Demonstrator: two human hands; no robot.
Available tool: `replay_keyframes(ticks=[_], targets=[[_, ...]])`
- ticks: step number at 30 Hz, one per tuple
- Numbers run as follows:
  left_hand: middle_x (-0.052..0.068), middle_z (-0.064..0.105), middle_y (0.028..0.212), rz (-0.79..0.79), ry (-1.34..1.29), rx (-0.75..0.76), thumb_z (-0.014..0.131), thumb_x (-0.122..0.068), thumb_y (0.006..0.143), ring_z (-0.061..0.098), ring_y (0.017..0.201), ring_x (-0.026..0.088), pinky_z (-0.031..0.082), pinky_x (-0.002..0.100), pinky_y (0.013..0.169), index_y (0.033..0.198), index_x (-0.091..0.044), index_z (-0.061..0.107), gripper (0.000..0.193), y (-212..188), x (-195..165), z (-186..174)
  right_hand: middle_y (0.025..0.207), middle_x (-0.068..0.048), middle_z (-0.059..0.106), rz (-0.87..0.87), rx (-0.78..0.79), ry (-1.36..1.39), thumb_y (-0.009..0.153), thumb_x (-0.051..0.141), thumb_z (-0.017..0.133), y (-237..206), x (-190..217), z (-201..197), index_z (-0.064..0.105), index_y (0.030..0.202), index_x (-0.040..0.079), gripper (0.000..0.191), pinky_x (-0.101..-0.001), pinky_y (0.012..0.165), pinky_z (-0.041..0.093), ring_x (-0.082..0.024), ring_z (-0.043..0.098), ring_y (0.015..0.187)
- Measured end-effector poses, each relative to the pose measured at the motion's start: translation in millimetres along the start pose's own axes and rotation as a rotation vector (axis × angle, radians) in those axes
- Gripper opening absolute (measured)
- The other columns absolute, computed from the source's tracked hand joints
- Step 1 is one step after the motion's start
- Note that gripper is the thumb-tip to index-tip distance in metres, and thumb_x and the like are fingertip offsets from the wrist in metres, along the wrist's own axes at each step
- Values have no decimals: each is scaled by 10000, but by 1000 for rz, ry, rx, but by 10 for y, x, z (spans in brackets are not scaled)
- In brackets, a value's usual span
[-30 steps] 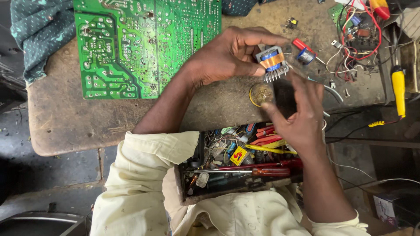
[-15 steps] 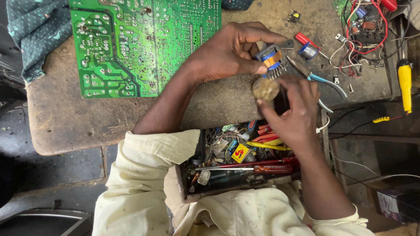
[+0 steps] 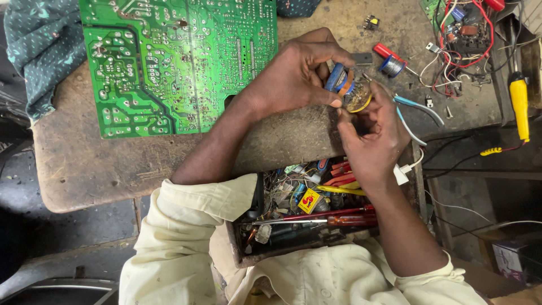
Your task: The person uses a soldering iron and pliers to remove a small component from a green circuit board, then solders a new component onto the board. The person flips the board to inspect both sides and places the component into position.
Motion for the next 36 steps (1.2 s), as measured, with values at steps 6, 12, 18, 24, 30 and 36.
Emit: replay_keyframes(ticks=[6, 12, 18, 24, 30, 36], targets=[[27, 536, 1136, 54, 63, -2, 918, 88, 763, 702, 984, 115, 615, 236, 816, 1208, -28, 697, 510, -2, -66, 28, 1206, -182, 690, -69, -5, -83, 987, -124, 767, 20, 2, 42, 469, 1480, -108, 576, -286, 870, 624, -176, 713, 1043], [45, 575, 1114, 168, 209, -37, 927, 68, 740, 679, 997, 133, 631, 249, 824, 1199, -18, 699, 520, -29, -111, 46, 1184, -190, 684, -107, -7, -93, 1005, -126, 760, 7, -6, 55, 484, 1471, -116, 542, -288, 887, 621, -177, 707, 1026], [39, 562, 1094, 127, 201, -37, 931, 35, 742, 676, 981, 158, 629, 266, 841, 1195, -27, 705, 509, -28, -108, 58, 1149, -177, 695, -107, -15, -111, 987, -120, 770, 5, -19, 61, 508, 1438, -121, 521, -298, 876, 619, -179, 704, 1015], [8, 583, 1150, 202, 82, -84, 967, 29, 784, 672, 1072, 145, 603, 262, 981, 1228, -59, 712, 519, -23, -146, -20, 1162, -185, 706, -57, -73, -98, 1010, -104, 781, 7, -39, 76, 479, 1471, -137, 552, -294, 864, 619, -186, 714, 1031], [17, 600, 1162, 205, 186, -102, 959, 37, 772, 680, 1069, 129, 600, 253, 951, 1207, -50, 706, 511, -31, -146, 3, 1138, -180, 705, -64, -85, -104, 1007, -98, 780, -6, -61, 68, 476, 1472, -137, 557, -283, 850, 616, -177, 709, 1009], [26, 562, 1124, 144, 184, -63, 925, 59, 778, 701, 1018, 123, 609, 258, 869, 1197, -32, 694, 487, -25, -101, 64, 1130, -165, 727, -71, -83, -79, 1014, -92, 789, -27, -120, 96, 504, 1470, -115, 538, -274, 856, 612, -153, 707, 986]])
Point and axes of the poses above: each hand's wrist, its own y-axis towards the middle knuckle, its own z-axis out of the palm, x = y × z, the point moved 2 cm from there along y, towards the middle knuckle
